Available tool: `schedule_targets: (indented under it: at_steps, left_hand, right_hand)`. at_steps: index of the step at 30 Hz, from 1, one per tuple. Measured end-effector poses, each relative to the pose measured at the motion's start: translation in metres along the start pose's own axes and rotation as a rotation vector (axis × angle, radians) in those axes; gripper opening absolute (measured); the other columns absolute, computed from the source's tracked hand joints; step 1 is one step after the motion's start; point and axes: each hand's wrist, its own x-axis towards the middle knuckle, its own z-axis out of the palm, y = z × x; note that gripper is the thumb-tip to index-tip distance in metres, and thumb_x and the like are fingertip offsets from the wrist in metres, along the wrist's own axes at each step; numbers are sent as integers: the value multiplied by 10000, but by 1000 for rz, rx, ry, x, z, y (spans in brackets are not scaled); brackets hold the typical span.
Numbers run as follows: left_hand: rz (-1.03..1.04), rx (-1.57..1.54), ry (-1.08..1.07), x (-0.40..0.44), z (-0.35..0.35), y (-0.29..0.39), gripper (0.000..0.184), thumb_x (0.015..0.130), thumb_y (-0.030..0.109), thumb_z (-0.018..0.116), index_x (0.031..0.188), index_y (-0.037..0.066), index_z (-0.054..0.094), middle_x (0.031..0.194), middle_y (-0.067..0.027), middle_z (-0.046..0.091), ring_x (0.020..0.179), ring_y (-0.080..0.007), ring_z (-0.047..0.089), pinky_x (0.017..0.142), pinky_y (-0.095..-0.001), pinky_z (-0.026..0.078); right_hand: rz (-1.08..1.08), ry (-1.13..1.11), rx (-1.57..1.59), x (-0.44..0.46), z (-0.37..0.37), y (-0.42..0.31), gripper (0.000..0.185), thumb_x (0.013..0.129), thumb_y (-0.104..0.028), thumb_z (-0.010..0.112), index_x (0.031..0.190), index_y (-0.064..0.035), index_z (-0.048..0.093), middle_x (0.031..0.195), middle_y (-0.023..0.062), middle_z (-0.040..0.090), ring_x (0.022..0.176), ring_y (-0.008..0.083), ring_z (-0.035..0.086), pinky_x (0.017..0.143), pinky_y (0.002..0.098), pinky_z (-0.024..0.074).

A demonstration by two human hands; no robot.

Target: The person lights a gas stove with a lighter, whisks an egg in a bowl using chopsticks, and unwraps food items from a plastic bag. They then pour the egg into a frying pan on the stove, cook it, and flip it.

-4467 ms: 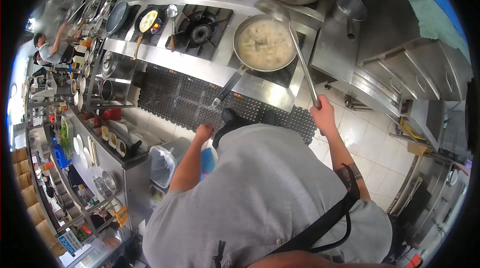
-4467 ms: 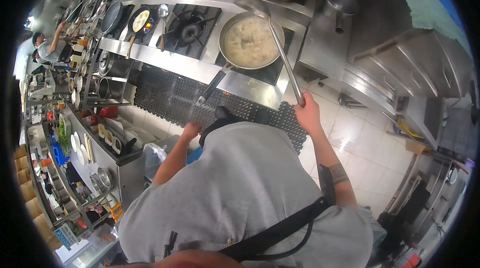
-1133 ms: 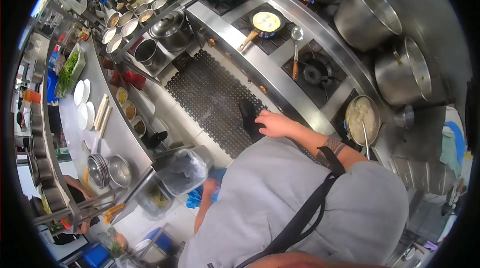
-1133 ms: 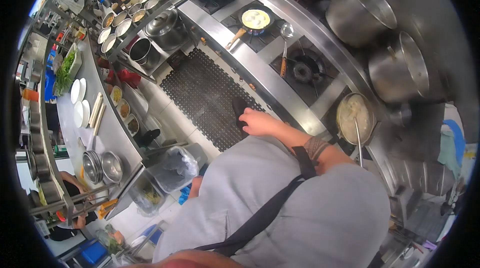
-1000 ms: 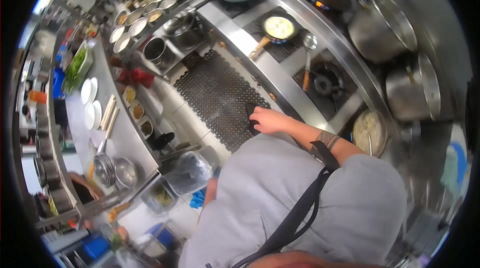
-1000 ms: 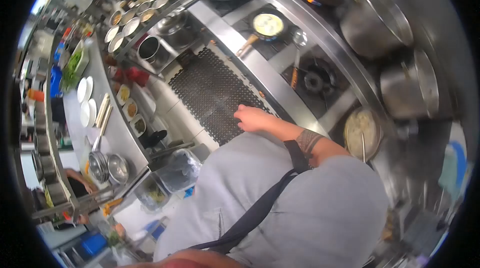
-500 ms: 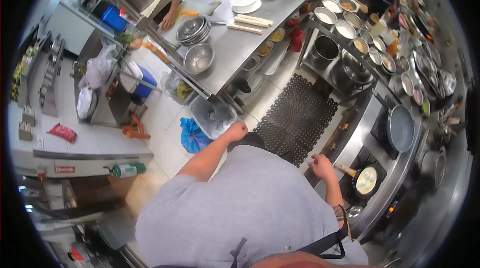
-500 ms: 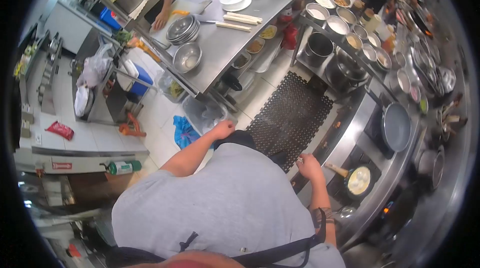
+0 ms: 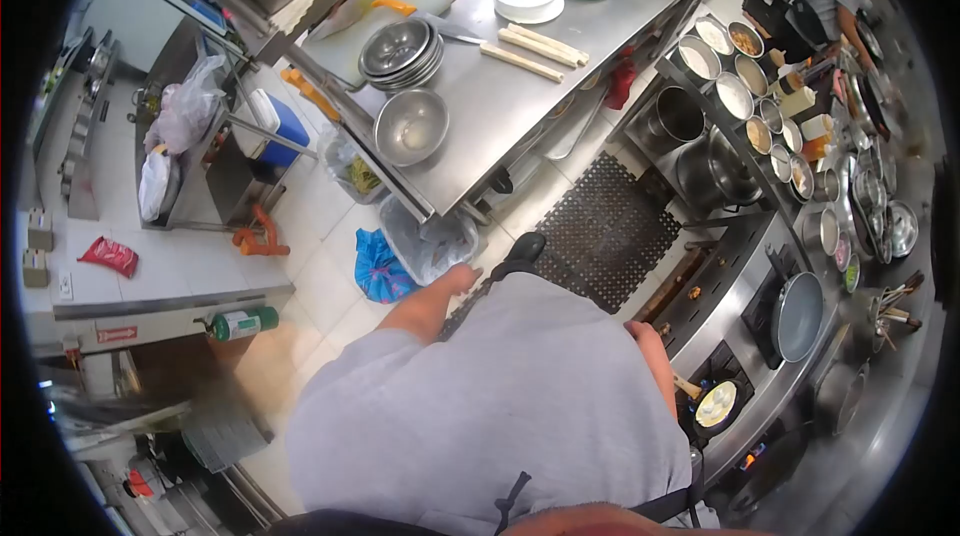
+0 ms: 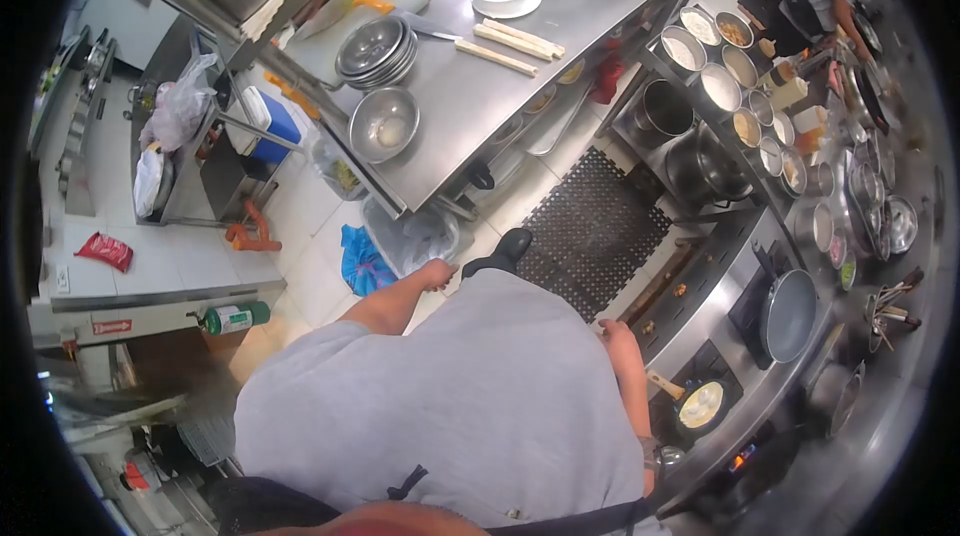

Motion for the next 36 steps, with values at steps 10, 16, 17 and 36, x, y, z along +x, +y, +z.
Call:
schedule_targets:
  at_steps: [10,16,17,36]
  left_hand:
    - [566,-162,-32,64,-29,186,514,979,497,525,815,20,624,726,-74,633,570,-195,537,554,-366,458]
    - [687,404,-272,115,-44,220,486,924,442,542,690,36,671,640,-140,652,549,-257,608,576,-435,480]
    - [632,501,-247,100,-55,230,477,914,434,563,703,25,690,673,-151,671,567,-253,622,589,-434,491]
    - [588,699,-301,148,-81,304,278,890,261,648,930,-13,677,768,-110,673,654,-216,631,568,-355,498]
  right_hand:
    - [220,139,77,38,-9,-47,383,844,-193,652,1179,-7,657,1045,219,660,978,364,653,881,412,510]
    - [344,281,278,27,8,-25,329,857,-216,667,1112,-9,676,936,173,696,907,329,676,818,387,533]
    - [359,269,282,24,17,-9,333,860,-224,665,1118,-14,676,932,171,700,905,327,679,815,390,535]
    - [63,359,-350,-46,256,171,141,760,-184,669,756,-45,693,709,163,669,613,318,669,550,446,539]
